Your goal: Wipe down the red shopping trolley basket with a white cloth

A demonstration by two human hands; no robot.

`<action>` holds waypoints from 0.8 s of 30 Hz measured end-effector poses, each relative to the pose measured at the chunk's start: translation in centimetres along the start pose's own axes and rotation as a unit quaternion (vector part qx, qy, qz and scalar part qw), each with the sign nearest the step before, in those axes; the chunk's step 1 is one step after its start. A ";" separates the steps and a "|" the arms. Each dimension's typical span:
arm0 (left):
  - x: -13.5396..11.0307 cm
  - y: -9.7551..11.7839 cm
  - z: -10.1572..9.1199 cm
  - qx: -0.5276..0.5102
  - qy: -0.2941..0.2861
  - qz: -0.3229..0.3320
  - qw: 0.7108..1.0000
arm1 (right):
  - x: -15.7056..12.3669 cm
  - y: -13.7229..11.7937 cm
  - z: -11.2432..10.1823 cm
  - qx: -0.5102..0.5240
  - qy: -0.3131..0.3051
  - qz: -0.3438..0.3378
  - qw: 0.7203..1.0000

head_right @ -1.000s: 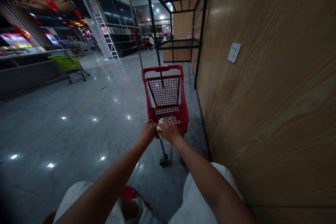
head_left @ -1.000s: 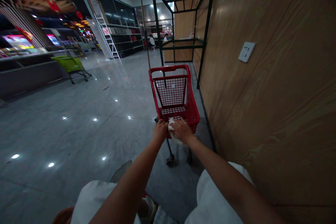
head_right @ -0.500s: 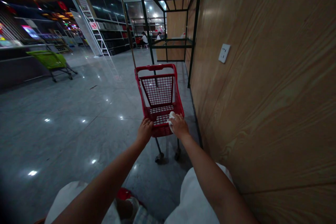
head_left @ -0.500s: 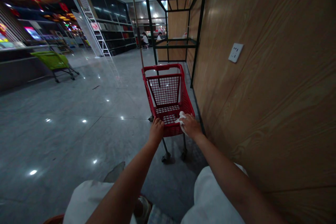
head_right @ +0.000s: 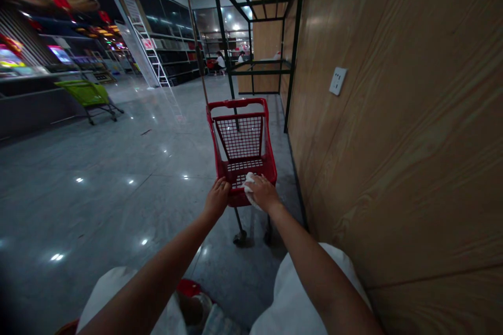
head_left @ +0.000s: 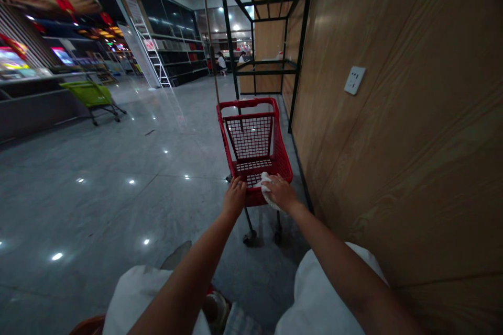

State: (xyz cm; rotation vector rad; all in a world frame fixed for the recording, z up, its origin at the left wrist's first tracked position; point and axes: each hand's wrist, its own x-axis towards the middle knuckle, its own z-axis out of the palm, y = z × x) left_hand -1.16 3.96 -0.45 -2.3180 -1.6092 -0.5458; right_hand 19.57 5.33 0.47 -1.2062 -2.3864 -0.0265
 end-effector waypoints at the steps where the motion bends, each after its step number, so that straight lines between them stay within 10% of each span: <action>1: 0.0 0.1 0.1 0.000 0.001 0.000 1.000 | -0.5 0.8 -0.3 -0.007 0.005 0.015 1.000; 7: 0.4 0.6 0.6 0.002 0.010 -0.004 1.000 | -1.8 2.4 -0.7 -0.034 0.026 0.075 0.996; 17: 0.2 0.2 0.2 -0.001 -0.012 -0.016 1.000 | 2.4 -5.9 2.6 -0.014 0.023 0.004 1.000; 24: -0.4 0.4 -0.3 0.004 0.001 -0.010 1.000 | 0.0 -3.0 2.2 -0.044 0.068 -0.009 0.997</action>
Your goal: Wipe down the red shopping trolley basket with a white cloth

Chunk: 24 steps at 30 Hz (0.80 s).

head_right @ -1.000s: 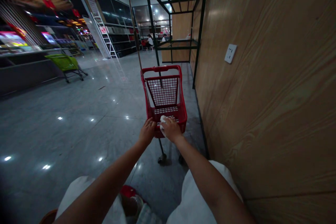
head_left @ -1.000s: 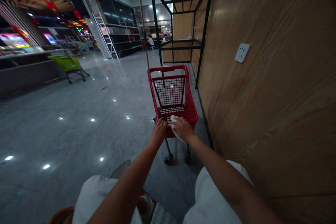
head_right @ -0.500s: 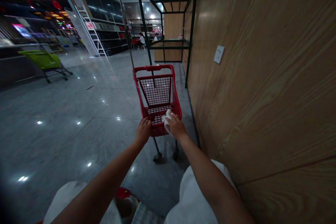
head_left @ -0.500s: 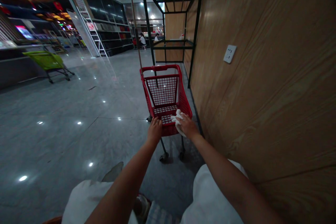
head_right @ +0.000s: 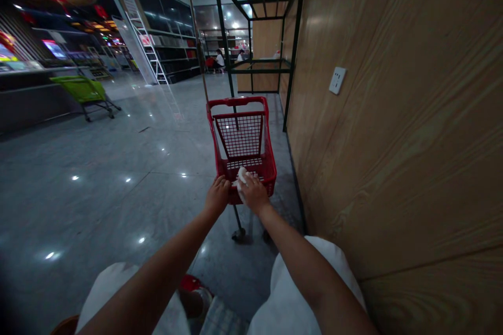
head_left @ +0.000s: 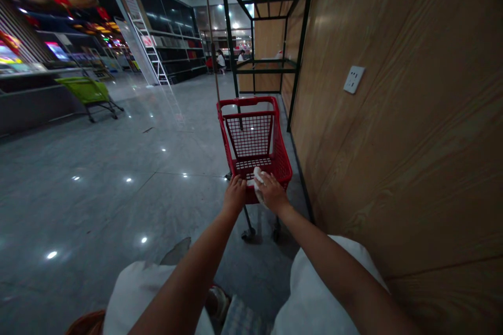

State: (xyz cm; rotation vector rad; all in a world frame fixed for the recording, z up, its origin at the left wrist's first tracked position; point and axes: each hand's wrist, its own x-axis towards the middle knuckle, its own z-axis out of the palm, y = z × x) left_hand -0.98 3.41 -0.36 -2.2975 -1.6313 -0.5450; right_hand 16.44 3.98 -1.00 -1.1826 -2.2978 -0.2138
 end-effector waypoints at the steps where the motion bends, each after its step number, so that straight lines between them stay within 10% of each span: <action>1: 0.0 0.1 0.0 0.000 0.003 -0.001 1.000 | -0.6 0.9 -0.2 -0.010 0.013 0.006 1.000; 10: 0.0 0.4 0.7 -0.033 0.030 -0.005 0.999 | -4.1 6.8 -1.4 -0.049 0.054 0.063 0.995; 24: 0.0 0.8 0.5 -0.031 0.052 -0.021 0.998 | -2.4 0.8 1.0 -0.036 0.055 0.043 0.997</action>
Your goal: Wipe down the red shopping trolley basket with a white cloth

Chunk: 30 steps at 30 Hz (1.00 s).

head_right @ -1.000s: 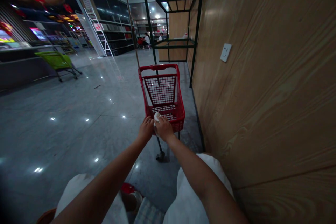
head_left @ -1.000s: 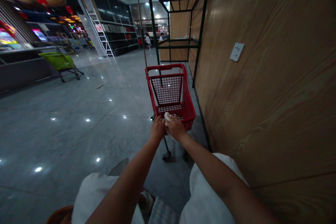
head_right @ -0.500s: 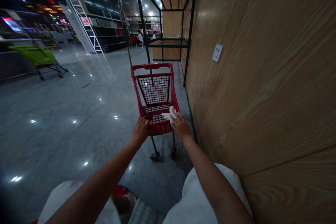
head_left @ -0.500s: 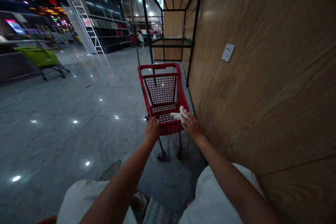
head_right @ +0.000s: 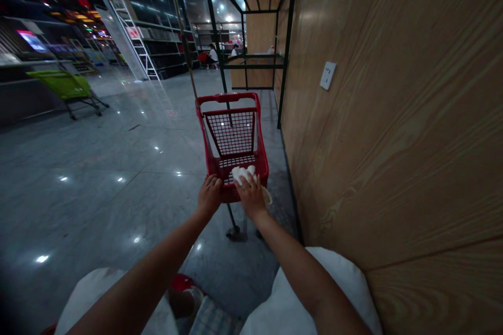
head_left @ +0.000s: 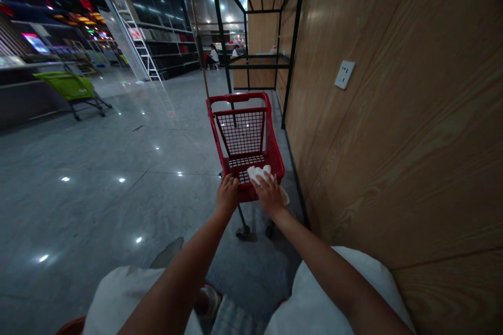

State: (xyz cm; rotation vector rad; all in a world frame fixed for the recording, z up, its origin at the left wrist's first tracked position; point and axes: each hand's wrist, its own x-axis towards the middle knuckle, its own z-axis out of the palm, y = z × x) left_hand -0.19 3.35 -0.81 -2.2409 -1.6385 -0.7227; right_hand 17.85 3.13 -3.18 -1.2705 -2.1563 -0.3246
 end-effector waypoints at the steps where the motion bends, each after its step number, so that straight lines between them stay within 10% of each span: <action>1: 0.0 0.0 0.0 -0.002 0.000 0.000 1.000 | 0.0 -0.3 -0.1 -0.002 -0.010 -0.015 1.000; 12: 0.0 0.7 -0.1 -0.002 -0.008 -0.002 1.000 | 0.5 5.2 -2.3 0.047 0.008 0.033 0.998; 22: -1.0 0.1 0.3 -0.013 0.016 -0.009 1.000 | 0.9 -0.8 -1.3 0.102 -0.045 -0.038 0.993; 30: -1.4 -0.4 -0.2 -0.022 0.002 0.009 1.000 | 1.7 3.5 -4.0 0.042 -0.077 0.006 0.996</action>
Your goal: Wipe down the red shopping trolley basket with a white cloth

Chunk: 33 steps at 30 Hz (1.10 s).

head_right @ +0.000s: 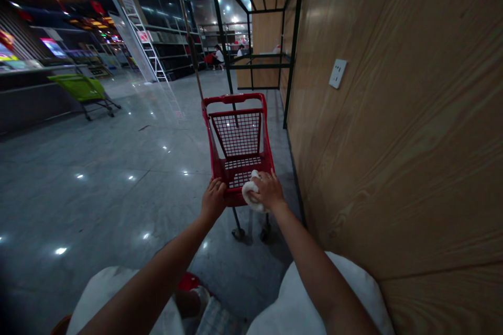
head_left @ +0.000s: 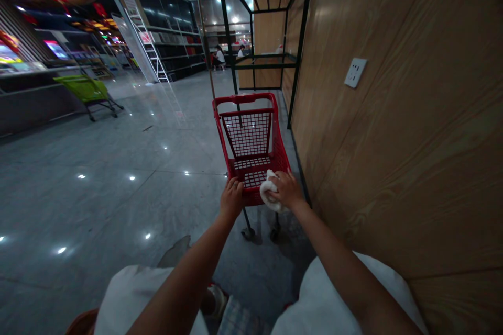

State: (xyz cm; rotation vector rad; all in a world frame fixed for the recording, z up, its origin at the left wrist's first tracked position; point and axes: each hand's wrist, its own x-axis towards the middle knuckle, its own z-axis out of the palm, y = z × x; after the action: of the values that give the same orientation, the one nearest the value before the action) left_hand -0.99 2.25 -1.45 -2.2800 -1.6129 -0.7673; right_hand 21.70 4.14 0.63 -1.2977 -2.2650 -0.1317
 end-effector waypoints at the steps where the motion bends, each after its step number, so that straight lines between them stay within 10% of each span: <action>1: 0.0 0.1 0.0 -0.001 0.001 -0.003 1.000 | 0.0 0.6 -0.2 -0.008 0.004 0.010 1.000; 14: 0.1 1.3 0.0 -0.007 0.016 -0.038 0.999 | -0.3 -5.5 3.5 0.018 0.055 -0.044 0.997; 33: 0.2 4.1 0.8 -0.043 0.037 -0.016 0.998 | 0.1 -2.9 0.2 0.007 -0.025 -0.025 0.999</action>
State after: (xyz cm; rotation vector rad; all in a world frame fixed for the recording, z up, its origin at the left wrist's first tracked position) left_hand 3.08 1.29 -1.63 -2.2599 -1.6154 -0.9345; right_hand 19.20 2.74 0.96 -1.2511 -2.3357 -0.1011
